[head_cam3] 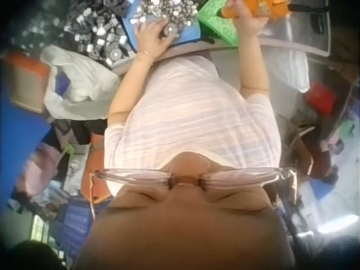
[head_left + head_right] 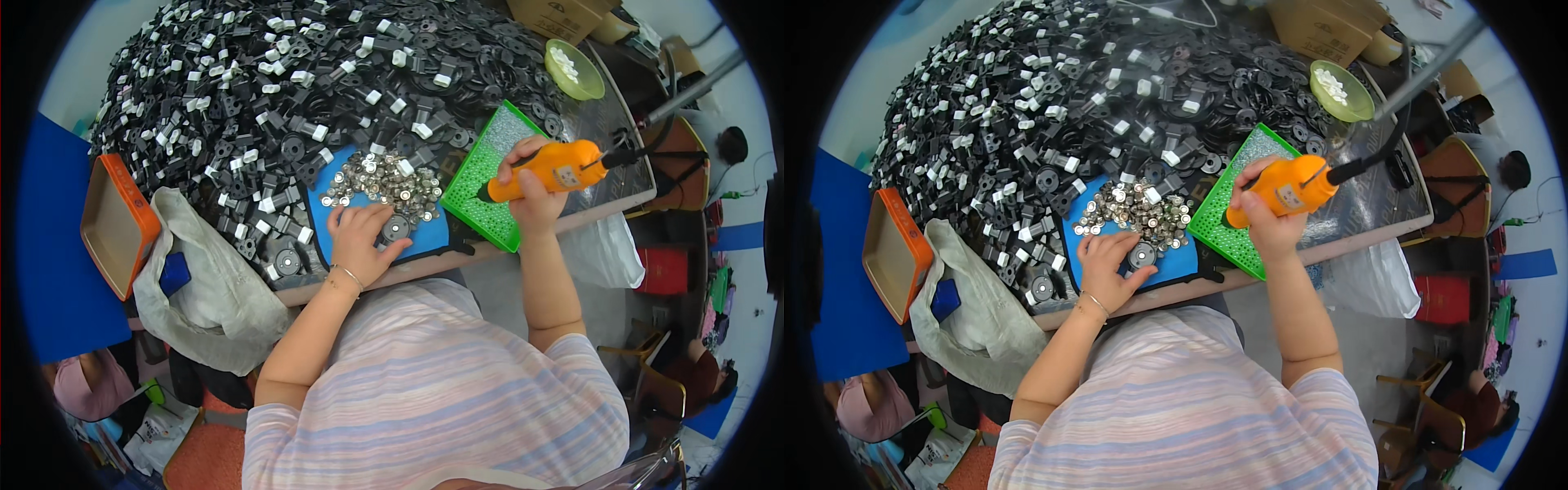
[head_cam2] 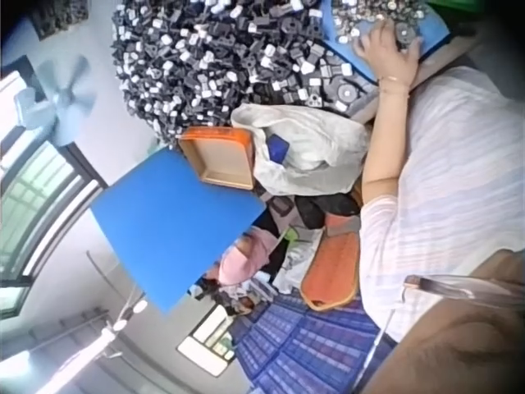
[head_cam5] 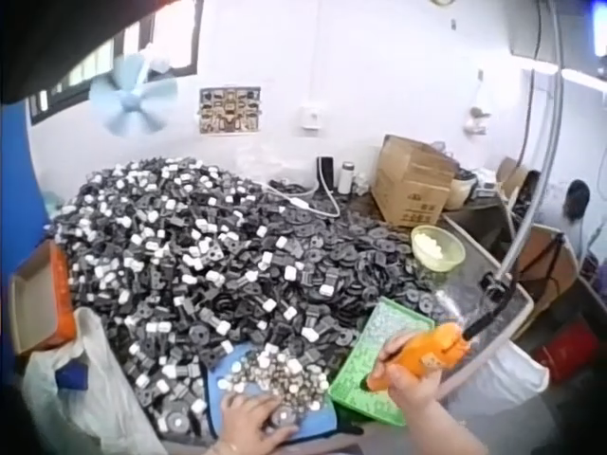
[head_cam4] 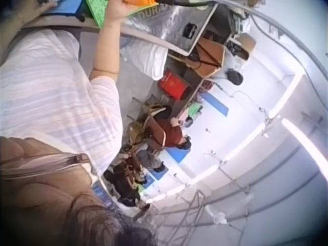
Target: Assembling small electronic components using an electric screwdriver at a factory workbench.
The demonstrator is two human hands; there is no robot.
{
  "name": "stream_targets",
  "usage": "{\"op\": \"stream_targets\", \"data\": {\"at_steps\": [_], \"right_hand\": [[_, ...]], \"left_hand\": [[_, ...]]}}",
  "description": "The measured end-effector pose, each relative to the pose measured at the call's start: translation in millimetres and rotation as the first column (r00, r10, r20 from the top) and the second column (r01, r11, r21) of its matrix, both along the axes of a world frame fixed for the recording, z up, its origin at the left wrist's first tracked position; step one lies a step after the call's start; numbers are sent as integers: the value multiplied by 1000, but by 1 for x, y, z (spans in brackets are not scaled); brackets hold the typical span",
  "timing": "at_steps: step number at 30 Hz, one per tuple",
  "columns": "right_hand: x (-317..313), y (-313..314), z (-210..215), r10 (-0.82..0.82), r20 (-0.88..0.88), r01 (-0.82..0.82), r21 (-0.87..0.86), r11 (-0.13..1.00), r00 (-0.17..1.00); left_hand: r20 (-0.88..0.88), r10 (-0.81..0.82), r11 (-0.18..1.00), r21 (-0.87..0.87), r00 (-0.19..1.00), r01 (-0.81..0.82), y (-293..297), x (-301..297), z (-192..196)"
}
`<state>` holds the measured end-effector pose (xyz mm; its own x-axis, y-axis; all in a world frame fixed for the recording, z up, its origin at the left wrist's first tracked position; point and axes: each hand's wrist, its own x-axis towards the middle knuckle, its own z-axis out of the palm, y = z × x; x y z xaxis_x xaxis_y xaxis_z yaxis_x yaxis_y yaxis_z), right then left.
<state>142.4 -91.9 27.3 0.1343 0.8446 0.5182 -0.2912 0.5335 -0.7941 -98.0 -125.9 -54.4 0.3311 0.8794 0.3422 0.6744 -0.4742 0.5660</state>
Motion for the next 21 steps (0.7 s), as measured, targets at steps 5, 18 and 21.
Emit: {"op": "stream_targets", "data": {"at_steps": [5, 18, 21], "right_hand": [[-2, 0, -4, -58, 7, 57, 97, 994, 998], [-2, 5, -8, -47, 16, 46, 81, 996, 999], [-2, 6, -10, -11, -16, 13, 98, 995, 1000]], "left_hand": [[-12, 8, 999, 39, 1000, -8, 0, -1, 0], [-9, 0, 999, 41, 1000, 0, 0, -2, -2], [3, -9, 999, 36, 1000, 9, 1, -3, -1]]}}
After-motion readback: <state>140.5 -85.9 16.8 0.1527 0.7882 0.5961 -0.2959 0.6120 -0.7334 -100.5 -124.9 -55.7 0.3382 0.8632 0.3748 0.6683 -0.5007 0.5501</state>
